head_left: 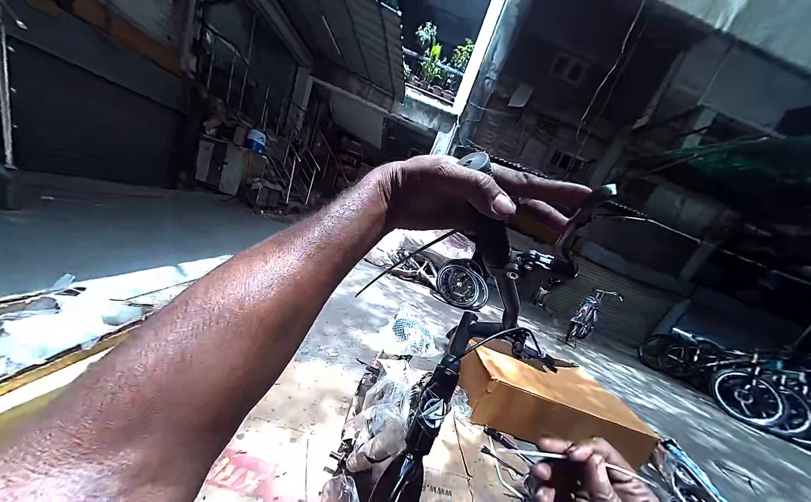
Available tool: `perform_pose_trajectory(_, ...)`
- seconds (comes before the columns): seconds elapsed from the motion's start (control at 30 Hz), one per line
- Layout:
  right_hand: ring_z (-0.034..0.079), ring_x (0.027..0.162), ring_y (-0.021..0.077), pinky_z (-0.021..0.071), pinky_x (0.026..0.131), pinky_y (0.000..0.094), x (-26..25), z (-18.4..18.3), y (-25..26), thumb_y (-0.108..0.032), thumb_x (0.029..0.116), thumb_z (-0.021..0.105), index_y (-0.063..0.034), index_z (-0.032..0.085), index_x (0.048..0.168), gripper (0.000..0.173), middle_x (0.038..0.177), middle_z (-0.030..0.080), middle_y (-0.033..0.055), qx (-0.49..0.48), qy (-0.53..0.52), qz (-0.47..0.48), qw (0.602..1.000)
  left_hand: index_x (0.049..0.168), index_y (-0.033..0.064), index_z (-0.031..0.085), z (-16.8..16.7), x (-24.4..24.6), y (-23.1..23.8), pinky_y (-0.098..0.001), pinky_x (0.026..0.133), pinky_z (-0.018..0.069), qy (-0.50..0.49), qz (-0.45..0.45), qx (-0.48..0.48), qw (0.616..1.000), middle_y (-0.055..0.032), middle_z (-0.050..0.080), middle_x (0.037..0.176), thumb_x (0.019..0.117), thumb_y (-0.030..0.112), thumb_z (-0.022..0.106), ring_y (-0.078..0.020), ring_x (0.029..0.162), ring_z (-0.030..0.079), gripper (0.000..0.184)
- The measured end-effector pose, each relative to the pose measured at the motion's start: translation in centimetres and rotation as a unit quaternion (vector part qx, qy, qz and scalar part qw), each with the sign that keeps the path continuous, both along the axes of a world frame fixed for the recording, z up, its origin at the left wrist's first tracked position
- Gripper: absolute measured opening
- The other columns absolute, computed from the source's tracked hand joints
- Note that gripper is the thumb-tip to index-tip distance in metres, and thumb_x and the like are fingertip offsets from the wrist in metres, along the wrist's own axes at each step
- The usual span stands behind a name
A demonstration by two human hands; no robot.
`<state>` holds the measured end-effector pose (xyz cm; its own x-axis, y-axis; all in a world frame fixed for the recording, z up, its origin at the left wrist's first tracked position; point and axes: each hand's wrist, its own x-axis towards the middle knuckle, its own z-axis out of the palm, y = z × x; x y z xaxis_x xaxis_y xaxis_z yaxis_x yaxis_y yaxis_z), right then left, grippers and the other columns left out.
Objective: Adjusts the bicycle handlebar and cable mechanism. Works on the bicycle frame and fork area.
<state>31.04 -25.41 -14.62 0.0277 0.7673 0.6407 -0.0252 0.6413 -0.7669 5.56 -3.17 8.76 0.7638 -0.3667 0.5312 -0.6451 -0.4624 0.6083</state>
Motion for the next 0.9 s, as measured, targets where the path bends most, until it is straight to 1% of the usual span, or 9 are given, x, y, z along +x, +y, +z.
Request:
perform_pose_trajectory(0.07,0.077,0.097,0.0261,0.0655,0.078,0.0372,0.4,3.4,1.2,-0.027,0.1096,0.046,-0.0106,0.066,0.11,0.026,0.12,0.074,0.015,0.101,-0.075,-0.086,0.988,0.152,0.0009,0.046,0.4,0.8,-0.4,-0.0362,0.1,0.0529,0.01,0.002,0.017,1.0,-0.0198,0.051,0.151,0.0902,0.03,0.062,-0.0254,0.13,0.057,0.07)
perform_pose_trajectory(0.13,0.077,0.094,0.0266,0.0662,0.078,0.0373,0.7,6.2,1.9,-0.033,0.1095,0.046,-0.0119,0.065,0.107,0.028,0.115,0.075,0.0122,0.195,-0.148,-0.194,0.95,0.141,0.0013,0.057,0.5,1.6,-0.5,-0.0362,0.094,0.0553,0.001,0.001,0.025,1.0,-0.0171,0.061,0.137,0.0883,0.035,0.066,-0.0223,0.118,0.063,0.063)
perform_pose_trajectory(0.17,0.077,0.093,0.026,0.0663,0.078,0.0372,0.8,7.4,2.1,-0.036,0.1092,0.047,-0.0126,0.065,0.107,0.029,0.113,0.075,0.0101,0.227,-0.173,-0.235,0.929,0.142,0.0,0.055,0.4,1.8,-0.5,-0.0356,0.092,0.0571,0.001,-0.001,0.022,1.0,-0.015,0.063,0.128,0.088,0.034,0.067,-0.0199,0.11,0.064,0.065)
perform_pose_trajectory(0.23,0.076,0.092,0.0254,0.0664,0.079,0.0372,1.2,9.5,2.1,-0.036,0.1089,0.048,-0.0124,0.065,0.11,0.029,0.109,0.076,0.0083,0.273,-0.207,-0.277,0.898,0.15,0.0,0.048,0.4,2.2,-0.7,-0.0267,0.088,0.0555,0.007,-0.01,0.028,1.0,-0.0112,0.062,0.13,0.0888,0.031,0.067,-0.0099,0.102,0.063,0.071)
perform_pose_trajectory(0.3,0.076,0.093,0.0229,0.0659,0.08,0.0363,1.4,11.3,2.1,-0.031,0.1091,0.048,-0.0124,0.062,0.117,0.025,0.108,0.075,0.0055,0.305,-0.237,-0.291,0.875,0.153,-0.001,0.041,0.5,2.8,-0.4,-0.0229,0.08,0.0543,0.014,-0.031,0.028,0.999,-0.0093,0.064,0.115,0.0873,0.032,0.067,-0.0075,0.09,0.06,0.078)
perform_pose_trajectory(0.47,0.075,0.098,0.0188,0.0651,0.084,0.0342,0.6,14.4,1.3,-0.025,0.1094,0.046,-0.0142,0.056,0.124,0.021,0.113,0.074,0.0004,0.333,-0.283,-0.308,0.845,0.143,-0.0023,0.049,0.5,3.7,0.2,-0.0311,0.081,0.0564,0.008,-0.063,0.025,0.998,-0.0044,0.06,0.094,0.0849,0.031,0.064,-0.0115,0.085,0.061,0.069)
perform_pose_trajectory(0.67,0.075,0.095,0.0172,0.0654,0.083,0.0343,-0.5,16.5,1.3,-0.02,0.1101,0.042,-0.0099,0.056,0.124,0.022,0.112,0.072,0.0004,0.329,-0.331,-0.332,0.82,0.11,0.0104,0.057,-0.6,4.0,-1.1,-0.0293,0.083,0.0542,-0.053,-0.028,-0.03,0.998,-0.0018,0.058,0.101,0.0882,0.022,0.06,-0.0118,0.096,0.061,0.025)
perform_pose_trajectory(0.8,0.075,0.095,0.0171,0.0653,0.084,0.0355,-0.5,17.3,1.5,-0.016,0.109,0.044,-0.0073,0.059,0.121,0.021,0.109,0.073,0.0027,0.323,-0.368,-0.359,0.795,0.101,0.0123,0.056,-1.0,4.1,-1.5,-0.0274,0.077,0.052,-0.074,-0.021,-0.055,0.996,-0.0002,0.056,0.092,0.0891,0.017,0.057,-0.0102,0.088,0.059,0.013)
perform_pose_trajectory(0.9,0.072,0.091,0.0078,0.0629,0.081,0.0275,-0.4,17.5,2.2,-0.016,0.1067,0.047,-0.0095,0.065,0.12,0.023,0.104,0.073,-0.0003,0.295,-0.444,-0.408,0.741,0.097,0.0128,0.056,-1.3,4.1,-1.7,-0.0272,0.077,0.0525,-0.092,-0.005,-0.07,0.993,0.0003,0.056,0.09,0.0905,0.015,0.054,-0.0097,0.086,0.059,0.008)
